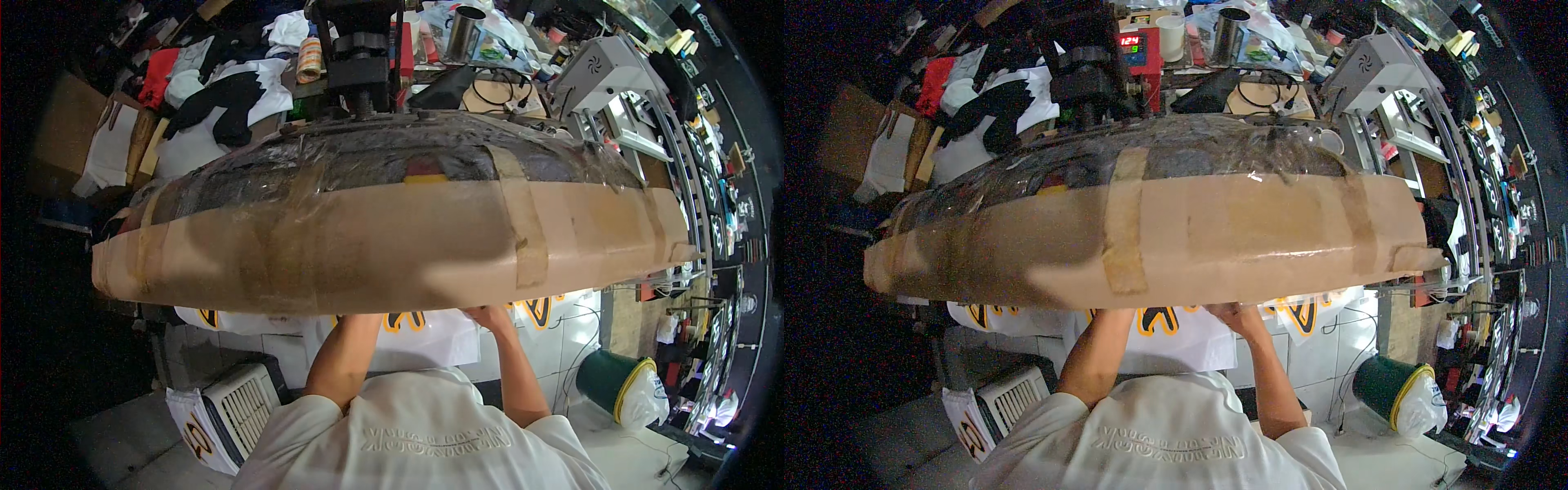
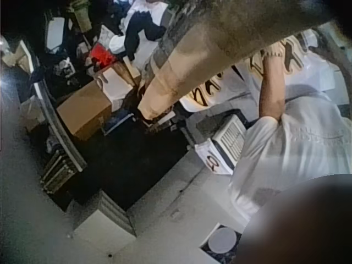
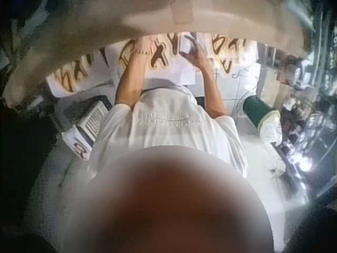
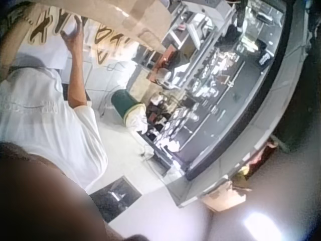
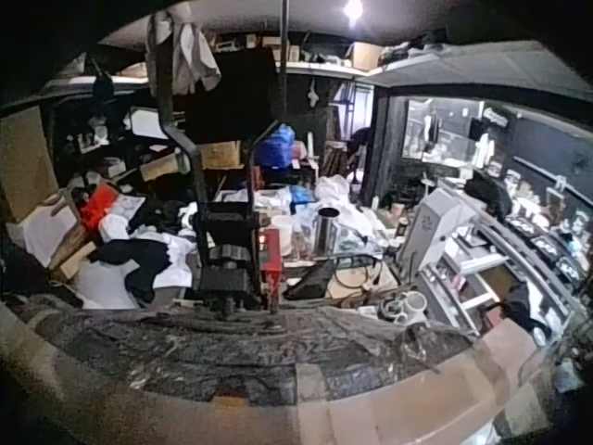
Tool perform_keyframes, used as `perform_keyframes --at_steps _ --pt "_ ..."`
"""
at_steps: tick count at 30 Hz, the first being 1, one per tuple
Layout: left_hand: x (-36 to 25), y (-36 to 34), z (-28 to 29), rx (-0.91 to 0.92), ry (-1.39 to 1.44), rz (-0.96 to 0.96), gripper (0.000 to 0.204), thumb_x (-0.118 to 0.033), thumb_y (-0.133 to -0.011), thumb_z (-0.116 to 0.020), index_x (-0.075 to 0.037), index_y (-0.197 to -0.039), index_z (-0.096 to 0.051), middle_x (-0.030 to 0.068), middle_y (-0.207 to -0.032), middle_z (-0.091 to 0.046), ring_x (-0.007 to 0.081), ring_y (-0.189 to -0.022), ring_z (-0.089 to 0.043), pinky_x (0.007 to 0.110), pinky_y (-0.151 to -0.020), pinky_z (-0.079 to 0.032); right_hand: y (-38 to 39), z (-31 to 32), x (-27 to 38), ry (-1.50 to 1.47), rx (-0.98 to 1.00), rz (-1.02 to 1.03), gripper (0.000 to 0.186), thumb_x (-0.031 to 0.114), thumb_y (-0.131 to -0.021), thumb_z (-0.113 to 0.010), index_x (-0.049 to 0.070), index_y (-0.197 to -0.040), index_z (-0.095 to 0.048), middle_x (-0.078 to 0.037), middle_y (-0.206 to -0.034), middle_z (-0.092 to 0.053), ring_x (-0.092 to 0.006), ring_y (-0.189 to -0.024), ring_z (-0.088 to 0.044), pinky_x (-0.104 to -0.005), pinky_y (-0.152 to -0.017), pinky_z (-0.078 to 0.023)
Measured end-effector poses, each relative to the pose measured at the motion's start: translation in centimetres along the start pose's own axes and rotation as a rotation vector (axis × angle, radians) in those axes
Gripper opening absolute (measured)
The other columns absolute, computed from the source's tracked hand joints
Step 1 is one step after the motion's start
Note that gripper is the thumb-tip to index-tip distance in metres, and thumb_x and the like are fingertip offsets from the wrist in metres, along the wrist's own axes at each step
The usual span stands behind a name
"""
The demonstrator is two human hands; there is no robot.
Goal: Applying graphic prints to t-shirts using a multi-platen printing machine and a heat press.
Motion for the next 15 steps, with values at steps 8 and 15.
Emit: perform_keyframes --at_steps 8,15 --pt "0.1 -0.2 -0.3 -0.002 -0.048 -0.02 0.039 -0.018 -0.101 -0.068 -0.009 -0.138 -0.06 0.0072 -0.14 -0.063 0.0255 -0.127 -0.059 0.04 -0.105 -0.05 -1.1 -0.6 0.4 -0.378 0.091 -0.266 0.054 0.002 -0.084 -0.085 0.004 -0.131 -0.059 -0.009 -0.128 -0.064 -0.0238 -0.12 -0.058 -0.04 -0.105 -0.047" --pt "0.1 -0.2 -0.5 -0.011 -0.086 -0.032 0.039 -0.019 -0.101 -0.068 -0.008 -0.138 -0.061 0.0092 -0.14 -0.063 0.0268 -0.129 -0.058 0.041 -0.106 -0.049 -1.4 -0.2 1.4 -0.242 0.138 -0.256 0.058 0.001 -0.083 -0.086 0.005 -0.134 -0.058 -0.008 -0.128 -0.064 -0.0241 -0.121 -0.057 -0.0397 -0.108 -0.046"
Point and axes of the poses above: each hand's wrist, its own y-axis away from the middle knuckle, its own z-axis out of the back of the hand, x = y × z, the point moved 3 cm from there along -y, towards the middle knuckle
